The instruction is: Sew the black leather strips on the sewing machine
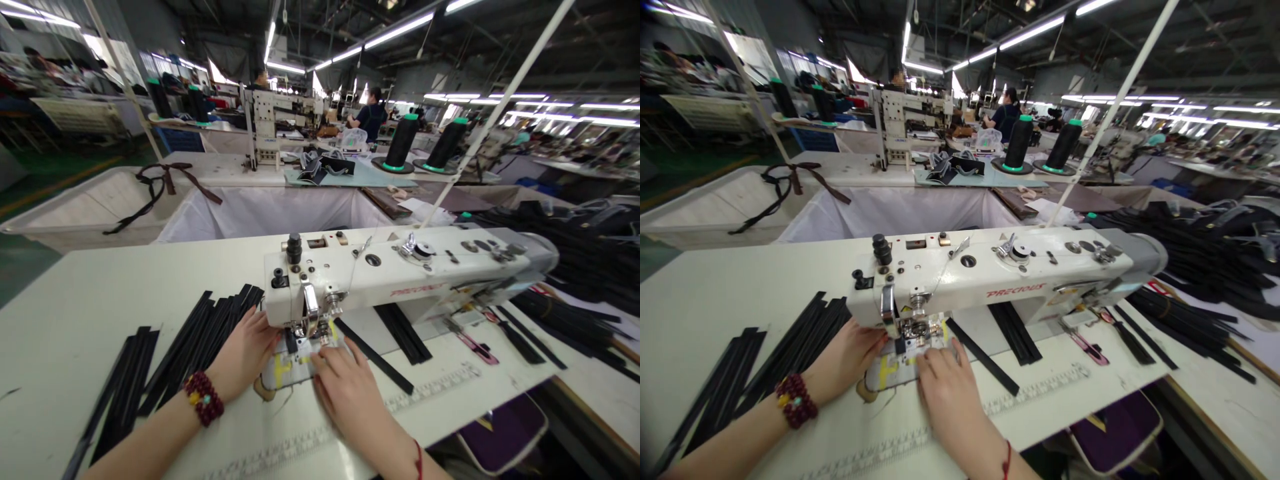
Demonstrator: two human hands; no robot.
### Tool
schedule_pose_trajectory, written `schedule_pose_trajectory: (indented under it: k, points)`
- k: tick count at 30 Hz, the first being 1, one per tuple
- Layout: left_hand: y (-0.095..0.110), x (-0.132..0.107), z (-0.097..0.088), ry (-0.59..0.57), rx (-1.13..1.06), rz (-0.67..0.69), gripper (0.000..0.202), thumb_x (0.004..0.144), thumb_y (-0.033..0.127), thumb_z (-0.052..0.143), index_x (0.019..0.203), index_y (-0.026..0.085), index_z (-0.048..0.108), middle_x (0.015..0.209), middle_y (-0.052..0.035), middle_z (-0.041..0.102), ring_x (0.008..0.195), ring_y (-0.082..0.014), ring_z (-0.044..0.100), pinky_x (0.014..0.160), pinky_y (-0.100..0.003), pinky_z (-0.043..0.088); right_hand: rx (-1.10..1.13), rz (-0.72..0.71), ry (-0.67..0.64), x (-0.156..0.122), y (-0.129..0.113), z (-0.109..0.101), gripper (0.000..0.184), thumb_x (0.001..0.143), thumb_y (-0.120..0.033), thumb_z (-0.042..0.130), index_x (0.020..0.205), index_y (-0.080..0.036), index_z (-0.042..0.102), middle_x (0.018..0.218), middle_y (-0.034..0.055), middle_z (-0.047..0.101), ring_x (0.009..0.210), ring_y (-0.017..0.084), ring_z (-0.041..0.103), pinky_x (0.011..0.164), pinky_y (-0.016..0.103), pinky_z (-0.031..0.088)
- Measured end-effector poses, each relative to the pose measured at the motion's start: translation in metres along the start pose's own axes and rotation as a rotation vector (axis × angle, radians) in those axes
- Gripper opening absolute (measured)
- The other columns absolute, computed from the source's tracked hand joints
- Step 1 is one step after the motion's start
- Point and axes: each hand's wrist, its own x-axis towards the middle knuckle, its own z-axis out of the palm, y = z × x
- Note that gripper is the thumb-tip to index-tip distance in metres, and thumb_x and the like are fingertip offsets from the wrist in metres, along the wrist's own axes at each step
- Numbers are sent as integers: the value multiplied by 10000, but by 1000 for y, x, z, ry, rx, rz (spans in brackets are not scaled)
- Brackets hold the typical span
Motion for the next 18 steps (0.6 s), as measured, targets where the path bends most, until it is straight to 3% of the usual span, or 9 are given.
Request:
schedule_pose_trajectory:
  k: [4, 6, 9, 12, 15, 18]
  points:
    - [-14, 23, 0, 28, -24, 59, 244, 922, 144, 450, 912, 196, 689, 1021, -98, 726, 1070, -292, 654, 1044, -508, 494, -195, 224, 65, -56, 43, -34, 338, 1084, -358, 346, 1203, -166, 597, 1044, 121, 662, 908, 264, 646, 765, 389, 497]
    - [-15, 30, 1, 26, -36, 96, 228, 910, 154, 471, 904, 211, 692, 1043, -87, 730, 1128, -288, 636, 1076, -473, 477, -255, 301, 49, -77, 63, -39, 372, 1084, -425, 334, 1138, -180, 608, 957, 109, 653, 821, 269, 652, 670, 382, 493]
    - [-15, 28, -2, 21, -35, 119, 263, 934, 165, 449, 952, 213, 707, 1082, -82, 734, 1162, -275, 627, 1083, -448, 471, -133, 350, 12, -91, 77, -36, 345, 1083, -401, 336, 984, -205, 602, 843, 68, 623, 725, 238, 652, 630, 359, 510]
    - [-23, 7, -9, -25, 11, 108, 292, 962, 186, 445, 1054, 212, 721, 1133, -78, 739, 1168, -263, 635, 1091, -463, 453, 9, 384, 8, -92, 78, -35, 273, 1058, -367, 403, 880, -227, 555, 797, 42, 607, 702, 221, 658, 628, 340, 537]
    - [-32, -27, -19, -54, 143, 69, 314, 983, 239, 471, 1189, 228, 707, 1239, -76, 723, 1230, -262, 613, 1180, -532, 317, 84, 383, 95, -98, 68, -43, 218, 1044, -338, 444, 871, -234, 526, 784, 32, 621, 688, 200, 669, 615, 301, 552]
    - [-21, -57, -25, -24, 209, 87, 357, 991, 233, 468, 1293, 251, 657, 1328, -55, 684, 1253, -229, 605, 1221, -498, 252, 144, 202, 176, -106, 43, -47, 102, 1031, -254, 487, 1007, -214, 577, 829, 41, 673, 710, 171, 697, 626, 243, 561]
